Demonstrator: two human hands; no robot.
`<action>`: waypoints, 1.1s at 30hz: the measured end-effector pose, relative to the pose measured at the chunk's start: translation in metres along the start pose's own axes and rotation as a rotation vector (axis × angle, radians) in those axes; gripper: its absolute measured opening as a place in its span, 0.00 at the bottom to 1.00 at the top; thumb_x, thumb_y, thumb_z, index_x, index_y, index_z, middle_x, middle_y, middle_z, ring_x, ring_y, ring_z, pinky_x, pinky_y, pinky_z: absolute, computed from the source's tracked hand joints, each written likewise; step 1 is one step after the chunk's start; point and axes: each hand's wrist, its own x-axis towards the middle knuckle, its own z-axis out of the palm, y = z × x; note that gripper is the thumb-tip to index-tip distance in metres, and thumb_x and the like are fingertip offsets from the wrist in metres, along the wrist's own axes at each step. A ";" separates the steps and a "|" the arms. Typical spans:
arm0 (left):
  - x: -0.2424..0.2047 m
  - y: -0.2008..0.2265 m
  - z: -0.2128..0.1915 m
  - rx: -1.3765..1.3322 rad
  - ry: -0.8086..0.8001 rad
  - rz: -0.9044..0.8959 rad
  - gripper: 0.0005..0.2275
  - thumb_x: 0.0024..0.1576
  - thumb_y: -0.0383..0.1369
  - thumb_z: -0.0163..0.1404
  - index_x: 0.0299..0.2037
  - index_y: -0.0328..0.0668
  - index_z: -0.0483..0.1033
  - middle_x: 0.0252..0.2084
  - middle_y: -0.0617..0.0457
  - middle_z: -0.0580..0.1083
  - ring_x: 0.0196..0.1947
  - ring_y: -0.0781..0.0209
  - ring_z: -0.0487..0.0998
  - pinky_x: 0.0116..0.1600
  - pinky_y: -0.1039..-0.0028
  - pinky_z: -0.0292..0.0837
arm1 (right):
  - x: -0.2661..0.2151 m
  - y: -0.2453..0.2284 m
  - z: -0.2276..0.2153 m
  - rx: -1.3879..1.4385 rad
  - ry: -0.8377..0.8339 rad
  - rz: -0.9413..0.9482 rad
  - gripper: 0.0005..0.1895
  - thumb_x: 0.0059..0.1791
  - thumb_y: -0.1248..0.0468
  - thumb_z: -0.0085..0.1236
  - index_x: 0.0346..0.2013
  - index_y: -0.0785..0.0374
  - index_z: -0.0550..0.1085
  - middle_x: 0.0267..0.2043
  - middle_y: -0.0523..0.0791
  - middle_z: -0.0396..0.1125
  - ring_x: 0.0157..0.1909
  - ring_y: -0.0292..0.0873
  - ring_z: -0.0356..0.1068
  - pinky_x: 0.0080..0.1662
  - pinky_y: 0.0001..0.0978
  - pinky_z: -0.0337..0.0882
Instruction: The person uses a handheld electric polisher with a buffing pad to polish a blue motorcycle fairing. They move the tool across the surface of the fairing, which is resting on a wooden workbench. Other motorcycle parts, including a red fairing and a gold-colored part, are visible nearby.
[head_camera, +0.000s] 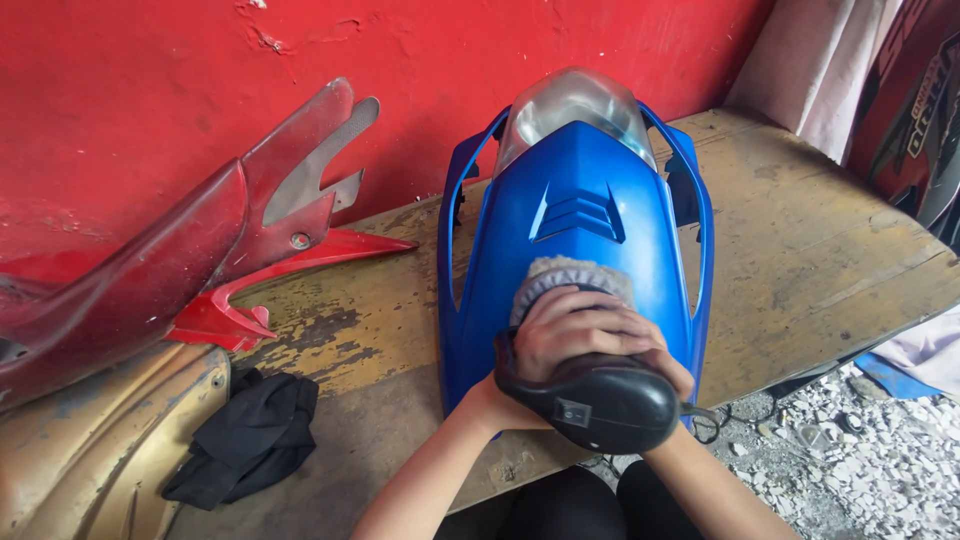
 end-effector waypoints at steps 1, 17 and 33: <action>0.004 0.001 0.004 -0.003 0.004 -0.002 0.18 0.58 0.43 0.58 0.59 0.58 0.76 0.61 0.61 0.75 0.67 0.58 0.73 0.76 0.64 0.61 | -0.008 0.010 -0.001 -0.001 -0.005 -0.002 0.11 0.55 0.66 0.43 0.40 0.74 0.69 0.49 0.56 0.69 0.53 0.50 0.71 0.54 0.40 0.69; 0.025 -0.005 0.029 0.073 -0.026 0.049 0.19 0.56 0.44 0.59 0.57 0.58 0.75 0.60 0.64 0.76 0.63 0.63 0.73 0.73 0.67 0.62 | -0.014 0.039 -0.018 -0.954 -0.064 -0.135 0.09 0.55 0.69 0.40 0.37 0.62 0.70 0.35 0.43 0.69 0.39 0.40 0.69 0.41 0.31 0.68; 0.058 -0.021 0.051 0.151 0.011 0.093 0.18 0.55 0.48 0.58 0.55 0.62 0.75 0.58 0.70 0.75 0.62 0.67 0.73 0.71 0.70 0.62 | 0.080 -0.022 -0.009 -1.331 -0.282 0.068 0.09 0.53 0.64 0.40 0.43 0.62 0.69 0.41 0.47 0.70 0.46 0.44 0.70 0.49 0.35 0.67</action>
